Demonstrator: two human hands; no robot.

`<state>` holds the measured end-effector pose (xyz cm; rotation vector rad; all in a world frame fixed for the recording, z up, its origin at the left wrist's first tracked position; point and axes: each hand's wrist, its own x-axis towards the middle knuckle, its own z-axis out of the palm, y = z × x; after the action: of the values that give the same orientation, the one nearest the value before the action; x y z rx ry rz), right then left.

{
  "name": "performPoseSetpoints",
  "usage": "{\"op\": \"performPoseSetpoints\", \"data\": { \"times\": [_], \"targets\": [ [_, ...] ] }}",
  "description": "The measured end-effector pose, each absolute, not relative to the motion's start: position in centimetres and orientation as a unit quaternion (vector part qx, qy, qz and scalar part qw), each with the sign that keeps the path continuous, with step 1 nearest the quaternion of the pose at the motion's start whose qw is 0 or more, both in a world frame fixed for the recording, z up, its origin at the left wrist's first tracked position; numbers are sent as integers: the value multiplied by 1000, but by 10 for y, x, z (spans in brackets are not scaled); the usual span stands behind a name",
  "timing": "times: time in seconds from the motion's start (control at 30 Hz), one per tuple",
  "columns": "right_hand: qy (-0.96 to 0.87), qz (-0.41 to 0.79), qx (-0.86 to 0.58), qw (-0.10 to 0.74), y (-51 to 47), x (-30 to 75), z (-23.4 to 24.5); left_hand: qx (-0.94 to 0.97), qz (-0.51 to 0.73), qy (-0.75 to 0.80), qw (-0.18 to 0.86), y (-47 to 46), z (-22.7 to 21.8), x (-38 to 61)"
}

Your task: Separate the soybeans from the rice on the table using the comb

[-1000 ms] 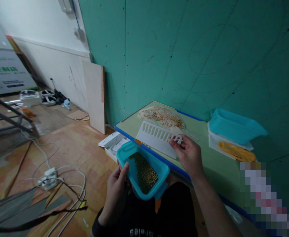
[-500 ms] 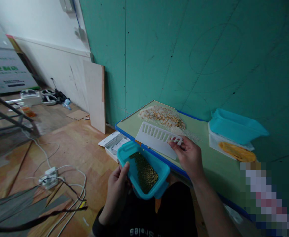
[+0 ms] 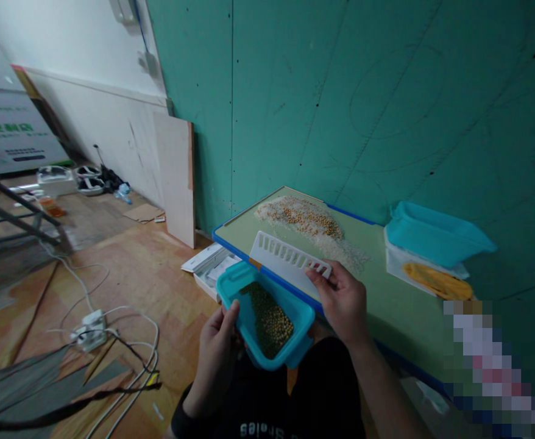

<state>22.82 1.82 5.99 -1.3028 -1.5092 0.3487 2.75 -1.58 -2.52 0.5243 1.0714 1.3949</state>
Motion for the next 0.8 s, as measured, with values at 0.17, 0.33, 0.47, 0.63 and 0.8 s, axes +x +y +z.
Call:
{"op": "performPoseSetpoints", "data": {
  "times": [0.17,0.33,0.47,0.63,0.8],
  "targets": [
    [-734,-25,-493,466,13,212,54,220,596,474,610,-16,-26,28],
    [-803,-139,-436,382,15,193,49,231,591,486,601,-18,-28,27],
    [-822,-197,-449,290,21,168,47,237,584,491,601,-18,-34,26],
    [-818,-222,-513,135,46,122,47,241,562,521,595,-19,-41,27],
    [-803,-173,-563,84,67,96,55,239,563,530,587,-21,-41,29]
  ]
}}
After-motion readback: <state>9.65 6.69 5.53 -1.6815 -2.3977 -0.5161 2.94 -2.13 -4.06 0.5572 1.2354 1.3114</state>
